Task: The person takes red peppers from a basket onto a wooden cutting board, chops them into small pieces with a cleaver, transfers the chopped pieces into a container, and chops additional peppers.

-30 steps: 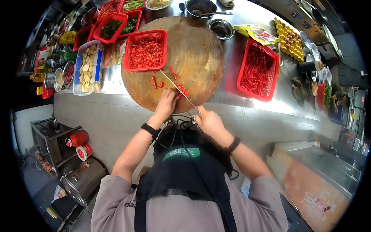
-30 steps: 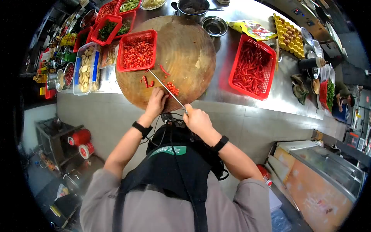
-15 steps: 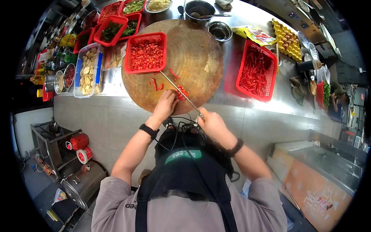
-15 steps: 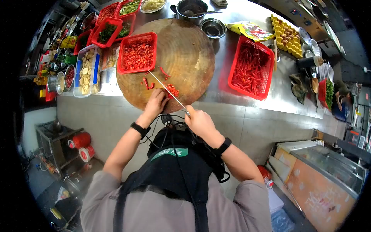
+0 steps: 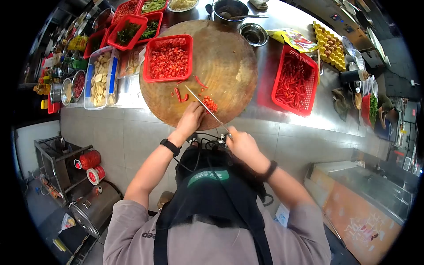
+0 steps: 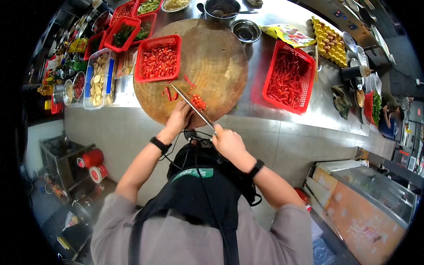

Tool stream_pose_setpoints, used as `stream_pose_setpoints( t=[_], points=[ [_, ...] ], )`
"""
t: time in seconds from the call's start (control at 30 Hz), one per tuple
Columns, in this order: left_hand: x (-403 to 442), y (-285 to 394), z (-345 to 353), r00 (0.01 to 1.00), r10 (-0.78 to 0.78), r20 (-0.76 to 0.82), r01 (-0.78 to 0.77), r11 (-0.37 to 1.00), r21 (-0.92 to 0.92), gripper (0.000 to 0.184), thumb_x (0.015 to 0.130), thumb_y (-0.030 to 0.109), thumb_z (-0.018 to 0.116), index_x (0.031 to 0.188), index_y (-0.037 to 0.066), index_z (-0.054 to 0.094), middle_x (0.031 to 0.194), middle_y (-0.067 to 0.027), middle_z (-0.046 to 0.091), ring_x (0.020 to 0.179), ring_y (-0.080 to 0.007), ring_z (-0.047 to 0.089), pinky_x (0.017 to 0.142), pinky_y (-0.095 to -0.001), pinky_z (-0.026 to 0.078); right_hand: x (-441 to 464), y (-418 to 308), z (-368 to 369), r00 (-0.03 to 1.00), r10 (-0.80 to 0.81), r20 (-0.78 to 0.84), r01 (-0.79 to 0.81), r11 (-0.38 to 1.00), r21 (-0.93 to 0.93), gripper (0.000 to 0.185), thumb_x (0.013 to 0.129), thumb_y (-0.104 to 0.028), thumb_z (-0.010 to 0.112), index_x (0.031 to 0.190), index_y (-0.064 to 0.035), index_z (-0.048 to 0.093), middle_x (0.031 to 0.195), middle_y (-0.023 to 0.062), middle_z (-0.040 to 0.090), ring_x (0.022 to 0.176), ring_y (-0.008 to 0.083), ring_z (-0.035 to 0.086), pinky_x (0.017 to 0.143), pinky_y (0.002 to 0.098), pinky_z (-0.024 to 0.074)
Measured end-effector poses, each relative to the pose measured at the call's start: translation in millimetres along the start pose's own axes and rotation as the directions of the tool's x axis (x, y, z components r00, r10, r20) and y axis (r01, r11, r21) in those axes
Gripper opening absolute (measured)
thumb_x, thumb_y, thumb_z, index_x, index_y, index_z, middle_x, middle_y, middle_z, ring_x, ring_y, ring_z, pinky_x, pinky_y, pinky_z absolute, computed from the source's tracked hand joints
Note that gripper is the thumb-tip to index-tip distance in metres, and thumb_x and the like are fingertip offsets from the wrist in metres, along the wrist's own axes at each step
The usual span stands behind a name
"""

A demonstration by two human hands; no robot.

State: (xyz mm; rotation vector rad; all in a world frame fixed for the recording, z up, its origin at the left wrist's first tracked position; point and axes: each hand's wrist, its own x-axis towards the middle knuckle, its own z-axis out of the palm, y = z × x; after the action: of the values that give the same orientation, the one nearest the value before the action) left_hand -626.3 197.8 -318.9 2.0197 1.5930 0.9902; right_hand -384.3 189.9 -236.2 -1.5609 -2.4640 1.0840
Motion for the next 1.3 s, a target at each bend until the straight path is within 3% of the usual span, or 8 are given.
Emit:
stream_pose_setpoints(
  t=[0.13,0.37,0.43,0.63,0.83,0.93,1.17,1.3],
  points=[
    [-1.0,-2.8,0.2,0.997,-0.03,0.076,0.026,0.998,0.053,0.012,0.086,0.005,0.068,0.095,0.0,0.063,0.099,-0.0161,0.059,0.095,-0.0368,0.057,0.083,-0.0436,0.049,19.1,-3.0,3.6,0.995,-0.068,-0.073,0.071,0.997,0.035,0.018,0.091,-0.021,0.06,0.098,-0.0067,0.051,0.071,0.0246,0.065,0.07,0.0485,0.064,0.063,0.0592,0.052],
    [-2.0,-0.8,3.2,1.0,-0.002,-0.013,0.002,0.999,0.032,0.011,0.086,0.005,0.068,0.095,0.0,0.063,0.098,-0.016,0.059,0.095,-0.0368,0.057,0.083,-0.0432,0.049,-7.5,-1.7,-13.3,1.0,0.002,0.01,-0.002,1.0,0.016,0.017,0.092,-0.021,0.059,0.097,-0.0071,0.051,0.073,0.0235,0.066,0.07,0.0488,0.064,0.064,0.0596,0.0521],
    [-1.9,1.9,3.7,0.996,0.032,-0.083,-0.03,0.999,0.029,0.011,0.085,0.005,0.068,0.094,0.0,0.063,0.098,-0.0157,0.059,0.094,-0.0368,0.057,0.083,-0.0432,0.049,2.2,-1.8,2.3,0.999,-0.028,-0.044,0.027,0.999,-0.024,0.016,0.092,-0.02,0.059,0.097,-0.007,0.051,0.073,0.0232,0.066,0.07,0.0486,0.064,0.064,0.0592,0.0524],
    [-2.0,-4.6,6.3,0.999,0.028,-0.035,-0.027,0.999,0.032,0.01,0.085,0.004,0.069,0.092,0.0,0.062,0.097,-0.0152,0.059,0.093,-0.0365,0.057,0.081,-0.0432,0.049,13.6,-5.2,-4.3,0.995,-0.055,-0.079,0.06,0.996,0.063,0.017,0.091,-0.021,0.06,0.097,-0.0074,0.051,0.071,0.0237,0.065,0.069,0.0485,0.064,0.062,0.0592,0.0521],
    [-9.0,-3.7,5.9,1.0,-0.003,-0.016,0.004,0.999,0.05,0.011,0.087,0.006,0.068,0.094,0.001,0.062,0.097,-0.0145,0.058,0.094,-0.0359,0.056,0.081,-0.0427,0.049,-3.7,-2.5,1.5,1.0,-0.007,-0.006,0.008,0.999,0.048,0.017,0.091,-0.02,0.06,0.097,-0.0074,0.05,0.069,0.0244,0.064,0.069,0.0483,0.064,0.062,0.0597,0.0516],
    [-4.6,-6.1,8.4,0.998,0.02,-0.059,-0.017,0.998,0.057,0.011,0.086,0.006,0.068,0.094,0.001,0.062,0.097,-0.0144,0.058,0.093,-0.036,0.056,0.081,-0.043,0.049,23.6,-2.9,14.7,0.995,-0.044,-0.091,0.048,0.998,0.048,0.017,0.091,-0.019,0.059,0.098,-0.0069,0.05,0.069,0.0239,0.064,0.069,0.0482,0.064,0.062,0.0592,0.052],
    [-6.9,-9.0,7.9,0.998,0.055,-0.022,-0.053,0.995,0.084,0.014,0.085,0.008,0.069,0.092,0.002,0.059,0.096,-0.0147,0.056,0.092,-0.0361,0.056,0.08,-0.0435,0.048,2.1,-3.5,-11.7,0.999,-0.042,-0.027,0.043,0.999,0.033,0.017,0.091,-0.02,0.059,0.098,-0.0072,0.051,0.073,0.0241,0.066,0.072,0.0478,0.065,0.065,0.0592,0.0519],
    [-10.0,-7.9,7.7,1.0,-0.001,-0.018,0.002,0.997,0.08,0.014,0.086,0.009,0.069,0.093,0.003,0.059,0.096,-0.0149,0.056,0.092,-0.0362,0.055,0.08,-0.0435,0.048,-14.8,0.3,-13.7,1.0,-0.017,0.013,0.016,0.999,0.048,0.017,0.091,-0.02,0.059,0.1,-0.0075,0.052,0.074,0.0235,0.066,0.073,0.0476,0.065,0.066,0.0593,0.0515]
  ],
)
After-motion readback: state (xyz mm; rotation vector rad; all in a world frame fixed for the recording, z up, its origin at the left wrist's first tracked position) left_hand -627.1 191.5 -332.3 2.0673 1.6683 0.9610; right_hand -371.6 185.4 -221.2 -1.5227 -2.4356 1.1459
